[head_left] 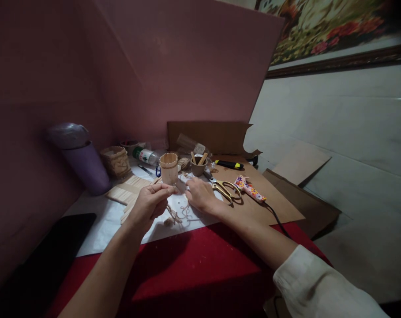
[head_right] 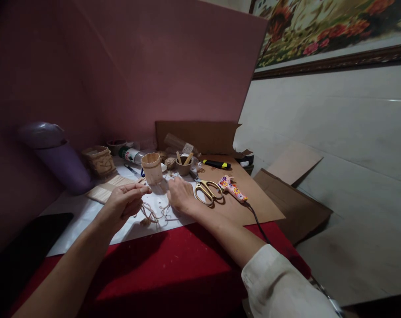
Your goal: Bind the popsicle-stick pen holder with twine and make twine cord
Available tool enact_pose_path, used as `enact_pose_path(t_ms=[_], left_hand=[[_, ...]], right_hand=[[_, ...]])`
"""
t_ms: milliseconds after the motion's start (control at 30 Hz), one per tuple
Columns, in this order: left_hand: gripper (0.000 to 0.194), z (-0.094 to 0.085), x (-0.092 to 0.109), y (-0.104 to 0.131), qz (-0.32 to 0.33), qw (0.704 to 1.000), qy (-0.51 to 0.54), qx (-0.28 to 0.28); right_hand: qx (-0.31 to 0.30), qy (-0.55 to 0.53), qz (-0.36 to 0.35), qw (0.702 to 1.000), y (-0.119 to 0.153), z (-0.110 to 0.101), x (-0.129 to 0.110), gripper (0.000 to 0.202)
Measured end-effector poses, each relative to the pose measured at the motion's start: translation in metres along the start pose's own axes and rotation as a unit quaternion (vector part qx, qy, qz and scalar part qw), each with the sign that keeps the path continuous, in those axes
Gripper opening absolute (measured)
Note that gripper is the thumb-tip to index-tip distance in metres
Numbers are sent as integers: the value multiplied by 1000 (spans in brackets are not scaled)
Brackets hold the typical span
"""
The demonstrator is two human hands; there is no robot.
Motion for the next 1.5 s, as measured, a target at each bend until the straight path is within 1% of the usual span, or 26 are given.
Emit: enact_pose_path(t_ms=[133, 233, 367, 400, 433, 467, 500, 533, 567, 600, 667, 700, 733, 767, 833, 900, 1033, 1133, 1200, 1233, 1267, 1333, 1367, 1400, 1433, 1500], left_hand=[[17, -1, -2, 0, -8, 1000, 1, 5], [17, -2, -2, 0, -6, 1000, -3, 3], [17, -1, -2, 0, -1, 1000, -2, -3], [17, 1, -2, 0, -1, 1000, 4, -6], [16, 2, -2, 0, -2, 1000, 15, -10], [16, 5, -2, 1, -3, 999, 28, -16], [15, 7, -3, 1, -5, 999, 41, -24], [15, 10, -2, 2, -4, 998, 55, -29], [15, 11, -1, 3, -1, 997, 67, -29], [15, 12, 0, 3, 3, 997, 78, -26], [14, 9, 3, 3, 16, 995, 97, -13], [14, 7, 5, 3, 24, 994, 106, -4], [14, 3, 7, 2, 34, 993, 115, 5], [13, -1, 10, 1, 47, 991, 123, 15], [11, -11, 15, -1, 78, 987, 136, 37], [10, -20, 19, -4, 108, 982, 141, 60], [7, -35, 25, -6, 148, 971, 148, 111], [3, -47, 31, -4, 177, 957, 154, 168], [4, -57, 36, -1, 204, 940, 155, 224], [6, -62, 38, 1, 214, 931, 154, 253], [8, -67, 40, 4, 221, 922, 152, 280], [9, -73, 41, 8, 227, 907, 142, 324], [9, -74, 42, 9, 230, 902, 138, 338], [10, -74, 42, 10, 233, 899, 136, 347], [10, -74, 42, 11, 237, 896, 136, 349], [11, -71, 42, 10, 243, 897, 145, 341]], right_hand=[[-21, -18, -9, 1000, -3, -1, -10, 25], [-19, -24, 3, 1000, -10, -1, -5, 24], [19, -39, 14, 999, -13, -5, 7, 24], [35, -66, 10, 997, -11, -8, 7, 24], [46, -117, -2, 992, -9, -12, 6, 24], [46, -193, -22, 980, -6, -14, 3, 28], [32, -291, -46, 955, -3, -16, -2, 34], [1, -396, -72, 915, 1, -18, -8, 43], [-44, -491, -98, 865, 5, -18, -16, 51], [-87, -563, -115, 814, 10, -18, -23, 57], [-178, -641, -145, 732, 19, -19, -35, 55], [-217, -657, -141, 708, 23, -18, -37, 50], [-246, -662, -125, 697, 26, -16, -36, 46], [-262, -662, -108, 694, 27, -14, -33, 42], [-269, -652, -89, 704, 28, -14, -23, 34], [-252, -646, -85, 716, 27, -18, -12, 28], [-225, -648, -93, 722, 22, -25, 0, 19], [-196, -623, -94, 752, 13, -25, 6, 20], [-166, -583, -85, 791, 7, -24, 10, 22], [-137, -549, -76, 821, 5, -25, 13, 22], [-92, -503, -62, 857, 4, -28, 16, 20], [27, -380, -32, 924, 11, -39, 24, 17], [78, -319, -23, 944, 19, -45, 25, 19], [78, -273, -29, 958, 27, -46, 22, 19], [37, -245, -51, 968, 36, -41, 16, 18], [-73, -216, -125, 966, 57, -28, 1, 22]])
Point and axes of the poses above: each hand's wrist, its own y-axis away from the middle knuckle, its own z-axis out of the palm, x = y × z, the point moved 7 cm from there along -y, towards the middle knuckle, and after that the axes turned 7 degrees about z, right-handed, at the moved point
